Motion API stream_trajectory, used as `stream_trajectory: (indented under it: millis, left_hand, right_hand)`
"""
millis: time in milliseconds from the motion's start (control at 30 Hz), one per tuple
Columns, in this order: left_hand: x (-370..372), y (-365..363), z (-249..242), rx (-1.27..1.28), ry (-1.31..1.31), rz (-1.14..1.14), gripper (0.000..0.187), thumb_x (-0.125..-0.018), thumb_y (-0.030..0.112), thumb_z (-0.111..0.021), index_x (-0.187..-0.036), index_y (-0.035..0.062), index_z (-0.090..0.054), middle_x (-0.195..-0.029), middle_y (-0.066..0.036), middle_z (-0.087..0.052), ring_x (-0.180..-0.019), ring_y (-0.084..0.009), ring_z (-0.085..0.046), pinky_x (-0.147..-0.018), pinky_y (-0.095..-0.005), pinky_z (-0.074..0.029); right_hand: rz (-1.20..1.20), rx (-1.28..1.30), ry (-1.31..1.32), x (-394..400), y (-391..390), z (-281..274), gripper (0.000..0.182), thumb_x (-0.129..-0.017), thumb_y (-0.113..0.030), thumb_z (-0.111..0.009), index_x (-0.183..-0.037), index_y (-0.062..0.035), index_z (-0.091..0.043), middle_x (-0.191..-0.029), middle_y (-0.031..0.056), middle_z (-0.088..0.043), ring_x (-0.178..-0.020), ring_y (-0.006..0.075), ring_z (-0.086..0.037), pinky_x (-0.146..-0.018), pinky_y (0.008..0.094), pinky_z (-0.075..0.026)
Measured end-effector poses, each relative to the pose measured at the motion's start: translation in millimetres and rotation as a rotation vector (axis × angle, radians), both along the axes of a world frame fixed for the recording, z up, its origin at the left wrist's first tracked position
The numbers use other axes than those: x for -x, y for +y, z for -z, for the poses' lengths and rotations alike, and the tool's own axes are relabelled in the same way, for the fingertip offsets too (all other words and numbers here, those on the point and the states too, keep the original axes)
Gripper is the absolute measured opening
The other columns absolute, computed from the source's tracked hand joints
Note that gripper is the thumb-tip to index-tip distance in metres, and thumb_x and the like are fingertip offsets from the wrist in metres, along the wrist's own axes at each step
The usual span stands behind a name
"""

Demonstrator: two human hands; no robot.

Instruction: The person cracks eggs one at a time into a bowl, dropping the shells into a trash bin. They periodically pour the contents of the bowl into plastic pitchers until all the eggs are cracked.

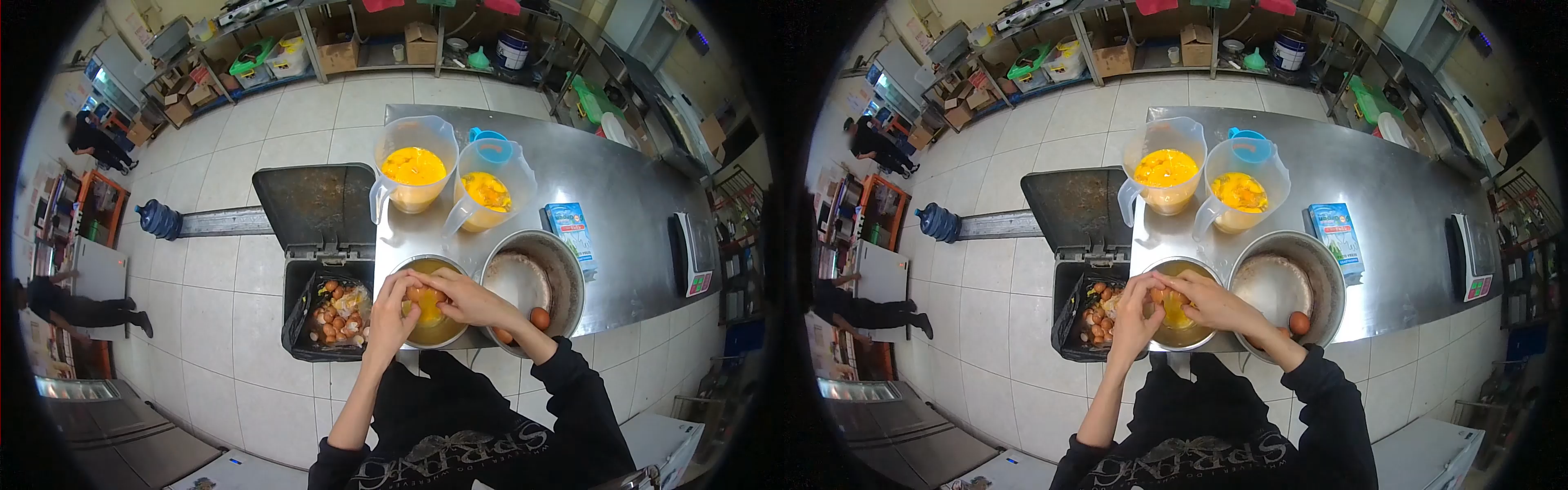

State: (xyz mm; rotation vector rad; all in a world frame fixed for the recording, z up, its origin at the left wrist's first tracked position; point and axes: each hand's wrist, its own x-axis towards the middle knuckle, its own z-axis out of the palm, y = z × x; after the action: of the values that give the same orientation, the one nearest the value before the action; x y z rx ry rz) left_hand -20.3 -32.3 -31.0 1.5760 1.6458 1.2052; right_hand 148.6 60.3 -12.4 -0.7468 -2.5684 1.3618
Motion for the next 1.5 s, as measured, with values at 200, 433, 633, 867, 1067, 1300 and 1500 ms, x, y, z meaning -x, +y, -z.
stream_trajectory:
  millis: [200, 433, 633, 867, 1067, 1300, 1500]
  left_hand:
    - [-18.9, -10.2, 19.4, -0.104, -0.676, -0.031, 0.055, -0.072, -0.003, -0.062, -0.122, 0.0038, -0.041, -0.134, -0.021, -0.043, -0.122, -0.0324, -0.050, -0.095, -0.0383, -0.046]
    - [57.5, -90.4, 35.8, 0.111, -0.856, -0.588, 0.033, -0.100, 0.015, -0.047, -0.128, 0.0070, -0.032, -0.127, -0.015, -0.049, -0.109, -0.0222, -0.056, -0.093, -0.0322, -0.047]
    - [145.0, -115.9, 189.3, 0.347, -0.588, -0.887, 0.087, -0.085, 0.028, -0.073, -0.147, 0.0017, -0.017, -0.137, -0.023, -0.040, -0.120, -0.0287, -0.049, -0.096, -0.0375, -0.046]
    - [136.3, -84.2, 147.9, 0.249, -0.478, -0.916, 0.070, -0.089, 0.015, -0.064, -0.147, 0.0090, -0.025, -0.137, -0.025, -0.039, -0.118, -0.0296, -0.051, -0.098, -0.0387, -0.044]
    - [106.6, -41.9, 90.4, 0.134, -0.478, -0.766, 0.070, -0.090, 0.016, -0.063, -0.148, 0.0156, -0.025, -0.144, -0.025, -0.032, -0.132, -0.0300, -0.037, -0.108, -0.0374, -0.030]
    - [44.4, -14.2, 19.7, 0.102, -0.514, -0.596, 0.060, -0.091, 0.007, -0.056, -0.146, 0.0131, -0.033, -0.151, -0.019, -0.025, -0.139, -0.0281, -0.025, -0.113, -0.0365, -0.019]
    - [-6.6, 14.4, 16.7, 0.087, -0.599, -0.319, 0.052, -0.090, 0.002, -0.056, -0.139, 0.0094, -0.042, -0.140, -0.010, -0.038, -0.131, -0.0233, -0.039, -0.109, -0.0341, -0.035]
  right_hand:
    - [0.221, -0.394, 0.129, 22.8, -31.8, -26.5, 0.051, -0.076, -0.004, -0.065, -0.126, -0.0073, -0.055, -0.121, 0.0121, -0.058, -0.103, 0.0317, -0.063, -0.080, 0.0379, -0.054]
    - [0.027, -0.125, 0.132, 119.9, -92.1, 2.6, 0.059, -0.085, -0.012, -0.061, -0.141, -0.0233, -0.044, -0.139, 0.0187, -0.047, -0.117, 0.0356, -0.056, -0.093, 0.0415, -0.049]
    - [0.512, -0.132, 0.230, -19.3, -49.4, -11.2, 0.029, -0.080, -0.010, -0.064, -0.110, -0.0119, -0.066, -0.106, 0.0140, -0.065, -0.095, 0.0304, -0.064, -0.082, 0.0397, -0.052]
    - [0.026, 0.004, -0.468, -133.7, -23.2, 55.2, 0.041, -0.069, -0.010, -0.070, -0.108, -0.0152, -0.059, -0.097, 0.0136, -0.061, -0.098, 0.0324, -0.060, -0.083, 0.0441, -0.048]
    - [0.252, 0.552, 0.102, -136.6, -2.7, 86.7, 0.039, -0.082, -0.018, -0.063, -0.119, -0.0104, -0.053, -0.107, 0.0129, -0.058, -0.090, 0.0246, -0.058, -0.077, 0.0354, -0.048]
    - [0.604, 0.397, 0.556, -54.0, -14.7, -36.4, 0.041, -0.092, -0.011, -0.059, -0.130, -0.0068, -0.043, -0.116, 0.0141, -0.054, -0.098, 0.0202, -0.055, -0.086, 0.0335, -0.046]
    - [0.436, -0.572, 0.130, -43.0, 2.0, 12.5, 0.047, -0.080, -0.004, -0.067, -0.124, -0.0052, -0.049, -0.118, 0.0173, -0.048, -0.110, 0.0363, -0.050, -0.094, 0.0420, -0.043]
